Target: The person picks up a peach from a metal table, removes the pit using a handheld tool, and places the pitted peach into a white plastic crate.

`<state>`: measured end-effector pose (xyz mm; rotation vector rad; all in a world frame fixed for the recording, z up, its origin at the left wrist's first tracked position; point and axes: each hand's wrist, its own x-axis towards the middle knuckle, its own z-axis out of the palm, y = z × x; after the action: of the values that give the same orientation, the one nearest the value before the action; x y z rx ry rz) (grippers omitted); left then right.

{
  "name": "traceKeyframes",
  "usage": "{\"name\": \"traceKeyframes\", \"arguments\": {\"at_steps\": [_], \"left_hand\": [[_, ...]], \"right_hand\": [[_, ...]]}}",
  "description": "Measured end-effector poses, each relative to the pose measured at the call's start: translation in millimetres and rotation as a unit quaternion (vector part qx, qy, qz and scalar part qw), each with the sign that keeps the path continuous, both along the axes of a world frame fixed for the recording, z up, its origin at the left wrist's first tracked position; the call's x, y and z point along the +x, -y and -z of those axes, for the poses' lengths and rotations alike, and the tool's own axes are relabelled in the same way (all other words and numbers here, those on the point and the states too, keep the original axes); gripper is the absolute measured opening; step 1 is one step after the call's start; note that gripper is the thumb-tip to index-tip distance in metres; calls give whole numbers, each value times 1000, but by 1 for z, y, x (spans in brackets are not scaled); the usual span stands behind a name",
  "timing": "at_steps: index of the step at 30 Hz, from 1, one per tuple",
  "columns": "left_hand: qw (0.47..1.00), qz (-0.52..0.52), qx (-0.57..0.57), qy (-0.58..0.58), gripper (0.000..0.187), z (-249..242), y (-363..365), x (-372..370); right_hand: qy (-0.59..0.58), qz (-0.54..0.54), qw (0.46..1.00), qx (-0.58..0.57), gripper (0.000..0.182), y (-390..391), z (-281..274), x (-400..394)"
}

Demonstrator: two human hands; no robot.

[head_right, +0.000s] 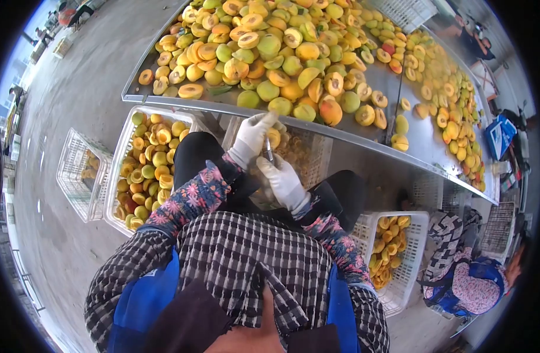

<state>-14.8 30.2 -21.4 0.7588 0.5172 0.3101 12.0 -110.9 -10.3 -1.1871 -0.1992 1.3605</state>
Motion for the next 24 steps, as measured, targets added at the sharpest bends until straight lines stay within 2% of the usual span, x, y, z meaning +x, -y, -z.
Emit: {"name": "traceKeyframes", "arguments": {"at_steps": [2, 7, 10, 13, 16, 18, 20, 21, 22, 24], "left_hand": [[995, 1, 93, 22, 34, 19, -2, 5], [991, -14, -131, -10, 32, -5, 12, -3], [976, -61, -208, -8, 31, -19, 16, 2], [978, -51, -201, 35, 30, -20, 17, 4], [970, -87, -225, 36, 31, -19, 4, -1], [971, -88, -218, 49, 30, -18, -7, -11], [974, -61, -206, 75, 29, -9, -21, -21], [979, -73, -182, 56, 29, -11, -28, -26], [986, -72, -116, 92, 31, -14, -37, -37], [975, -186, 122, 28, 31, -16, -66, -62]], "right_hand": [[69, 16, 997, -20, 27, -1, -3, -8], [-164, 51, 985, -7, 31, 10, -12, -7], [-118, 86, 989, -25, 29, 10, -16, -9], [-91, 110, 989, -44, 29, 12, -29, -13], [-82, 29, 995, 41, 30, 37, -10, -6], [-84, 53, 993, 63, 29, 46, -7, 1], [-1, 68, 997, -29, 27, 55, 6, 15], [120, 34, 992, -23, 27, 58, 21, 22], [249, 6, 968, -28, 30, 61, 35, 28], [458, -37, 888, -23, 38, 68, 51, 36]]}}
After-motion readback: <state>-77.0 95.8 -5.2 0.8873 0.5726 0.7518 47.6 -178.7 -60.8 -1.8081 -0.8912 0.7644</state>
